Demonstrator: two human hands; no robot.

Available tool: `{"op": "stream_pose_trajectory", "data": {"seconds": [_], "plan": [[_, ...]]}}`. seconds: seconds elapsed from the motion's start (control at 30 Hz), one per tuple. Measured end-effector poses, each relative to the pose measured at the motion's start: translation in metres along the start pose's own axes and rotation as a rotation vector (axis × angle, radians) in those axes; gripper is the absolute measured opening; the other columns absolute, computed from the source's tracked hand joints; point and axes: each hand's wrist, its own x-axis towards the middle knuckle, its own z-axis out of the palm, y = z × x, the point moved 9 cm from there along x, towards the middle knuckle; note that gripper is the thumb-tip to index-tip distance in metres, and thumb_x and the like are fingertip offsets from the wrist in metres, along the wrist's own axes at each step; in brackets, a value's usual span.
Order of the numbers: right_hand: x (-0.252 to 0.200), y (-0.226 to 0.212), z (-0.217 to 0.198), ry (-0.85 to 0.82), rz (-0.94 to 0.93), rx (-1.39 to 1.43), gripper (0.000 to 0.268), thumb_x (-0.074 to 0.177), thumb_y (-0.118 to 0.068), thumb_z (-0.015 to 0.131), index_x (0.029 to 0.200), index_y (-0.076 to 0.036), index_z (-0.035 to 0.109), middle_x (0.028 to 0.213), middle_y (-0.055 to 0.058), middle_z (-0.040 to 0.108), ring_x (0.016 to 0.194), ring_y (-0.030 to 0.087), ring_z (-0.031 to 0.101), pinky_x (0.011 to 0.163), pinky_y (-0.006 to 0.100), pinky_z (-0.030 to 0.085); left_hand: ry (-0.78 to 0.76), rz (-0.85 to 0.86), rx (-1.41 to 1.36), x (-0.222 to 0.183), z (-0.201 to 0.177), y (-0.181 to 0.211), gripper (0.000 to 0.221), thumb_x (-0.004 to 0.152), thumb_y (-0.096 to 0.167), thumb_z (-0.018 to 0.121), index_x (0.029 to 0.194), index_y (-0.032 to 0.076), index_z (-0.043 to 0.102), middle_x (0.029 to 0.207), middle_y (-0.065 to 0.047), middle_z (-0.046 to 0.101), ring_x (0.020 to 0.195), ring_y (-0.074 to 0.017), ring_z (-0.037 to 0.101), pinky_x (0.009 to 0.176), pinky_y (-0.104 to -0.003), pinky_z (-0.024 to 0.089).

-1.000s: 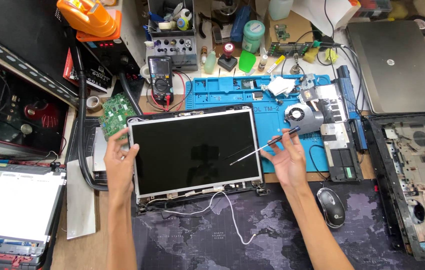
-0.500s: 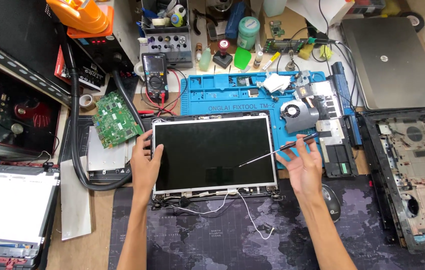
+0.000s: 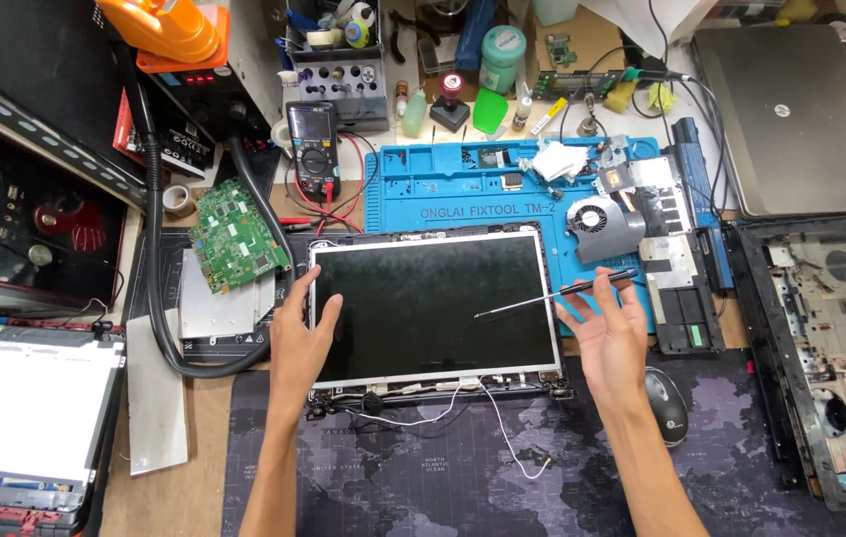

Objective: Repairing a laptop screen assembly by removing screws and routing internal wires

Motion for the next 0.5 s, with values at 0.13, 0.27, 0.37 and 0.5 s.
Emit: {"op": "stream_pose_trajectory", "data": {"seconds": [0.13, 0.27, 0.37, 0.5], "plan": [[0.004, -0.01, -0.001, 0.004, -0.012, 0.058, 0.033, 0.1, -0.028, 0.068, 0.126, -0.013, 0.054, 0.104, 0.01, 0.07, 0.097, 0.026, 0.074, 0.092, 0.051, 0.061, 0.046, 0.038, 0.065, 0.0, 0.004, -0.018, 0.046, 0.097, 0.027, 0.068, 0.142, 0.017, 0.063, 0.127, -0.026, 0.066, 0.125, -0.0402, 0.053, 0.109, -0.051, 0.039], [0.003, -0.041, 0.012, -0.004, -0.092, 0.093, 0.028, 0.102, -0.024, 0.065, 0.125, -0.014, 0.054, 0.105, 0.008, 0.071, 0.101, 0.025, 0.075, 0.099, 0.053, 0.06, 0.123, 0.122, 0.098, 0.013, 0.0, -0.03, 0.039, 0.102, 0.022, 0.064, 0.139, 0.014, 0.065, 0.122, -0.021, 0.07, 0.118, -0.0323, 0.053, 0.103, -0.048, 0.042], [0.009, -0.064, 0.018, -0.003, -0.175, 0.091, 0.027, 0.102, -0.021, 0.066, 0.126, -0.015, 0.054, 0.109, 0.009, 0.072, 0.105, 0.025, 0.075, 0.101, 0.051, 0.061, 0.176, 0.229, 0.122, 0.025, 0.003, -0.043, 0.031, 0.105, 0.02, 0.061, 0.134, 0.015, 0.069, 0.117, -0.014, 0.073, 0.113, -0.0275, 0.055, 0.1, -0.043, 0.044], [0.011, -0.099, 0.032, -0.01, -0.413, -0.018, 0.043, 0.104, -0.01, 0.063, 0.141, -0.015, 0.042, 0.117, 0.012, 0.066, 0.108, 0.026, 0.074, 0.102, 0.042, 0.066, 0.274, 0.469, 0.247, 0.027, 0.008, -0.042, 0.023, 0.107, 0.014, 0.059, 0.125, 0.016, 0.073, 0.114, -0.005, 0.07, 0.1, -0.02, 0.057, 0.093, -0.037, 0.047]]}}
